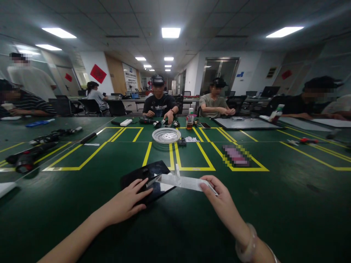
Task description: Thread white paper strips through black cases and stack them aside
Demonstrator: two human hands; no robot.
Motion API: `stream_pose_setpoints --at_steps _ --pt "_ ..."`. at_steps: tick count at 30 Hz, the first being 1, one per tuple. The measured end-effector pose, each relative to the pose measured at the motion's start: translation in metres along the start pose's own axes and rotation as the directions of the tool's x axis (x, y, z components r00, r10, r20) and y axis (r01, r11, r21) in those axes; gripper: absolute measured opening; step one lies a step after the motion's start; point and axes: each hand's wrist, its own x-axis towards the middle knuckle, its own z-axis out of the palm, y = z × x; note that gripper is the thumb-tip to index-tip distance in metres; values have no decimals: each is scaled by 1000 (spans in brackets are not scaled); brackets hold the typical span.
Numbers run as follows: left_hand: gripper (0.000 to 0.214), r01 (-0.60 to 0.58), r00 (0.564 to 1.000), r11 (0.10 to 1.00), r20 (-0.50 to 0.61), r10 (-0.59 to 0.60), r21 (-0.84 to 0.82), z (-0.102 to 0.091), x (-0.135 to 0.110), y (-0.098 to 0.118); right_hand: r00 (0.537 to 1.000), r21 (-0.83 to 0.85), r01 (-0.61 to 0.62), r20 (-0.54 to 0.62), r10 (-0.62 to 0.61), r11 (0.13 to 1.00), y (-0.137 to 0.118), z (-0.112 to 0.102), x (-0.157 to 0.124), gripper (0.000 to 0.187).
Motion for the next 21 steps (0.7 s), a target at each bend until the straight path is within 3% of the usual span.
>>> stream_pose_setpoints --at_steps 7,10,15,21 --pt "60 -145 987 988 57 148 -49 -5 3 20 969 263 -233 139 202 936 -4 0 1 45" --pt "63 -206 975 976 70 211 -71 -8 4 29 959 332 -271 172 224 904 -8 0 1 46" --pt "66 -207 973 973 80 216 -105 -10 4 35 942 411 -330 202 268 850 -8 1 4 48" --pt "68 -287 945 934 98 312 -214 -20 3 53 913 564 -409 245 327 718 0 0 7 41"
